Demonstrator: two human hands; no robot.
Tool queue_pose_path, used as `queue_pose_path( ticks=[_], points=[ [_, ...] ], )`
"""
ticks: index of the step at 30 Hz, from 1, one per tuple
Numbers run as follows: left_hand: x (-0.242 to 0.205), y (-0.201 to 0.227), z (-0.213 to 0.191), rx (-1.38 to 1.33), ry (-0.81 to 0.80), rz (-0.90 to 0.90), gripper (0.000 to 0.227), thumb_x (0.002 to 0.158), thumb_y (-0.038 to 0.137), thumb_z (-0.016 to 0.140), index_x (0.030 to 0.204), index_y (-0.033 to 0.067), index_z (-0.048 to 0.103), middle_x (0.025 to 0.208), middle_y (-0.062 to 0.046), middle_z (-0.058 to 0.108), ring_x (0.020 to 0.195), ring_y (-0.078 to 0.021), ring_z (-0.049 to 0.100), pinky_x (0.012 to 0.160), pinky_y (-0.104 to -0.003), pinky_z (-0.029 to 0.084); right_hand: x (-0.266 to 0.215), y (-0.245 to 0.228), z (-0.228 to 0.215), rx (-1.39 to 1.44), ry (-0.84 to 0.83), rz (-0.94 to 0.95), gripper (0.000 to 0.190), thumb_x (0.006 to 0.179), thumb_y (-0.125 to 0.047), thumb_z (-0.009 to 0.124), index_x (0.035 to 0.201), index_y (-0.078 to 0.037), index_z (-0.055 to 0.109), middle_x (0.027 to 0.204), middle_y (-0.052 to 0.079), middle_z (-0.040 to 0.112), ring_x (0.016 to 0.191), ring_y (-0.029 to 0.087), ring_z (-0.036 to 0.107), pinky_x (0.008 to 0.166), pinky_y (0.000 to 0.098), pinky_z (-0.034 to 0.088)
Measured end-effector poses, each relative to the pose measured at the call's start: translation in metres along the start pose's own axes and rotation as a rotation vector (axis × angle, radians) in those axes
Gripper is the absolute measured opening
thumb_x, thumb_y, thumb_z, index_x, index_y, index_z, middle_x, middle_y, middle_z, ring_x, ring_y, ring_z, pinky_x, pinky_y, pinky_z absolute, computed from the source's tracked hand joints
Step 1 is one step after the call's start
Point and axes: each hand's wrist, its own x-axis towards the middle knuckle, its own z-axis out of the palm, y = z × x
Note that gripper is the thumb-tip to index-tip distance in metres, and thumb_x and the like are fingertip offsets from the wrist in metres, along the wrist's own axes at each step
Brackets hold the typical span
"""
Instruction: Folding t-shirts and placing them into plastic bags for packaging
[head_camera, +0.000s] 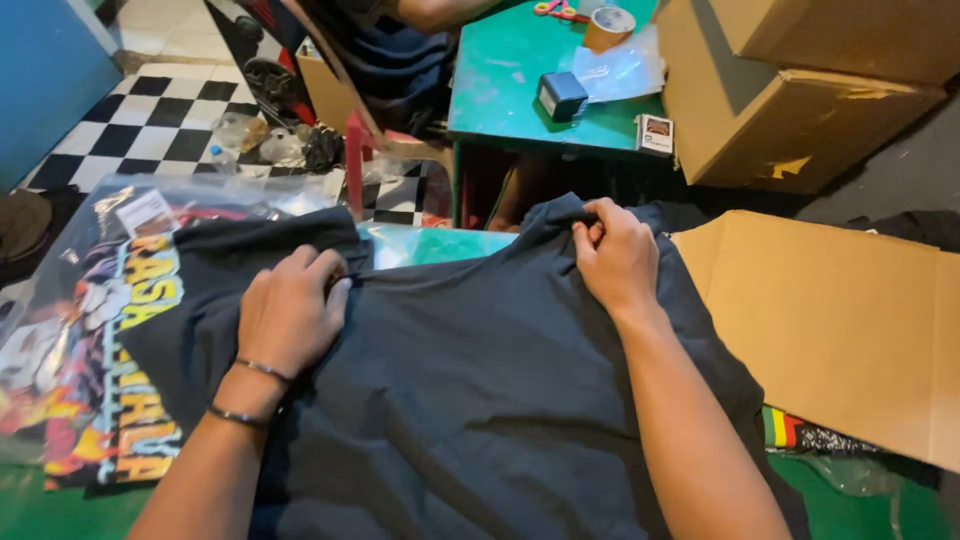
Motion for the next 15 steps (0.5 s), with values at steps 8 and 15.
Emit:
queue_pose_path(
  ticks=[8, 15],
  points=[
    [-0.002, -0.006, 0.027, 0.26, 0.384, -0.026, 0.023, 0.087, 0.04, 0.07, 0.103, 0.025, 0.063, 0.093, 0.001, 0.059, 0.095, -0.0248, 0.065, 0.082, -0.04, 0.048, 0.0, -0.029, -0.02, 0.072, 0.144, -0.333, 0.066, 0.076, -0.013, 0.083, 0.14, -0.014, 0.065, 0.114, 0.01, 0.075, 0.107, 0.036, 0.066, 0.088, 0.0524, 0.047],
    [0.001, 0.009, 0.023, 0.414, 0.181, 0.015, 0.026, 0.096, 0.044, 0.059, 0.111, 0.0238, 0.062, 0.102, 0.001, 0.064, 0.107, -0.0219, 0.066, 0.091, -0.04, 0.047, 0.004, -0.01, -0.043, 0.092, 0.143, -0.143, 0.054, 0.09, -0.014, 0.073, 0.142, -0.015, 0.059, 0.118, 0.009, 0.071, 0.112, 0.034, 0.063, 0.095, 0.0501, 0.044]
  ],
)
